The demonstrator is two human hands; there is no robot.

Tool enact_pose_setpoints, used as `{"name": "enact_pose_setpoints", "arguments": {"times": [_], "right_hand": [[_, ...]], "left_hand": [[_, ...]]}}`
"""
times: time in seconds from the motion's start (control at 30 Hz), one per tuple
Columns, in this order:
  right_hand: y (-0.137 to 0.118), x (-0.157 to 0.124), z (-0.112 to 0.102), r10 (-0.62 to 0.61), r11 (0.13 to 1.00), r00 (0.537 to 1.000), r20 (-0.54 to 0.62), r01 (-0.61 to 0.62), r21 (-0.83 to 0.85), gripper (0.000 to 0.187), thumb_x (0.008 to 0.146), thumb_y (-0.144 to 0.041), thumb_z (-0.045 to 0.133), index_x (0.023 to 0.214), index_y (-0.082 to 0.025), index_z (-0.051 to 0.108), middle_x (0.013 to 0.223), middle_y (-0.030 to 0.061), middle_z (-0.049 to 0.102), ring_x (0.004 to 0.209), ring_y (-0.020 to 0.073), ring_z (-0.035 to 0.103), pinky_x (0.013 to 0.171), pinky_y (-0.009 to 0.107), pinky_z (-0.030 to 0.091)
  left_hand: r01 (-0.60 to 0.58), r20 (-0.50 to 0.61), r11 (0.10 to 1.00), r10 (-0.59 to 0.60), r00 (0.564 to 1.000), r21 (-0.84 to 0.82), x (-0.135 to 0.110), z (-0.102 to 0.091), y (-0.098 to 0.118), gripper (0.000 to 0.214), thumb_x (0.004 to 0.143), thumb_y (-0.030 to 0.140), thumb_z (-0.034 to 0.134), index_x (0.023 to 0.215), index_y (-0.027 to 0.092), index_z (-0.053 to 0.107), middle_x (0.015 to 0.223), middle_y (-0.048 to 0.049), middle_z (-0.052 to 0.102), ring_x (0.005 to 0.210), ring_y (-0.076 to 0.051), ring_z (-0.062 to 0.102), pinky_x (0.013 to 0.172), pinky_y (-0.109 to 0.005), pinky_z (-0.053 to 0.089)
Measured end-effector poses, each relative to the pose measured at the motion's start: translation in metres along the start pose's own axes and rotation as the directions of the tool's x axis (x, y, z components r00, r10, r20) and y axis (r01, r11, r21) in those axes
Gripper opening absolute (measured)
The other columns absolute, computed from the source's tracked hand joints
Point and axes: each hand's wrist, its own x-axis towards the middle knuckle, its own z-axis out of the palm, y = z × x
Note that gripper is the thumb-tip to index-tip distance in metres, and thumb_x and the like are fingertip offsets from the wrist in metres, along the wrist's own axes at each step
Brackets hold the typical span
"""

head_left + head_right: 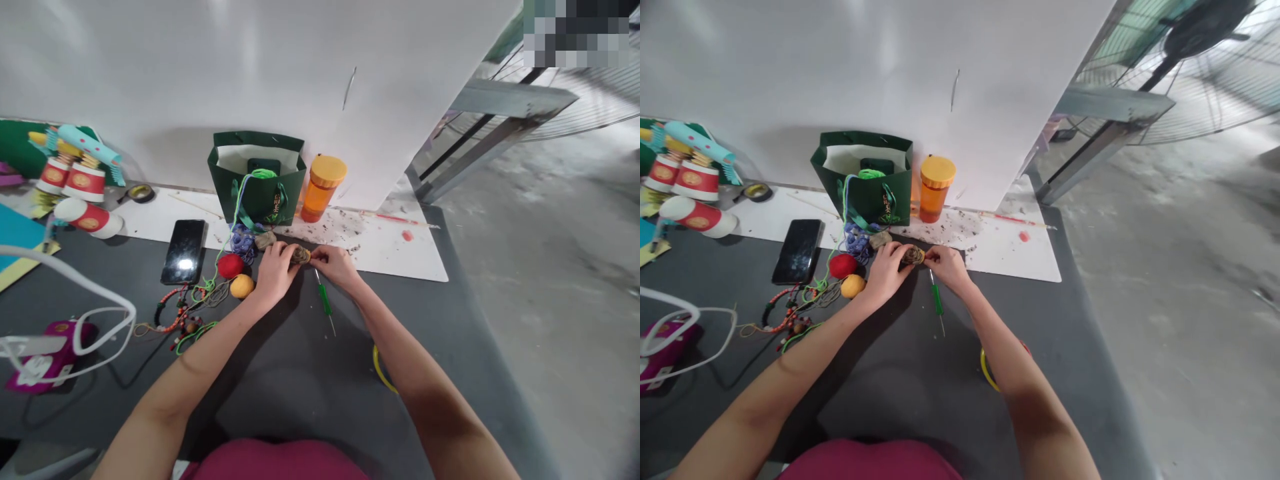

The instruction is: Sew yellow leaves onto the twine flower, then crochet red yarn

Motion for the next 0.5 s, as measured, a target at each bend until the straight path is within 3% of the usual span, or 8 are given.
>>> {"name": "enact_pose_setpoints", "arguments": {"times": [0.2, 0.5], "right_hand": [[0.0008, -0.0027, 0.0083, -0.030, 0.996, 0.999, -0.041, 0.026, -0.085, 0.009, 0.074, -0.013, 0.065, 0.072, -0.020, 0.071, 0.075, 0.0045, 0.072, 0.071, 0.0195, 0.063, 0.068, 0.030, 0.046], [0.0027, -0.0068, 0.0020, -0.134, 0.977, 0.991, 0.031, 0.137, -0.165, 0.014, 0.075, -0.009, 0.070, 0.085, -0.019, 0.072, 0.085, 0.0036, 0.072, 0.075, 0.0174, 0.065, 0.074, 0.029, 0.052]], "left_hand": [[-0.050, 0.014, 0.987, 0.048, 0.999, 0.151, 0.0001, 0.0015, 0.0026, 0.030, 0.089, 0.024, 0.068, 0.118, 0.018, 0.066, 0.119, -0.0144, 0.062, 0.109, -0.032, 0.059, 0.098, -0.044, 0.048], [-0.072, 0.034, 0.957, 0.065, 0.997, 0.282, 0.0001, 0.0073, 0.0070, 0.027, 0.088, 0.014, 0.062, 0.115, 0.015, 0.063, 0.117, -0.0157, 0.063, 0.110, -0.033, 0.060, 0.097, -0.049, 0.050]]}}
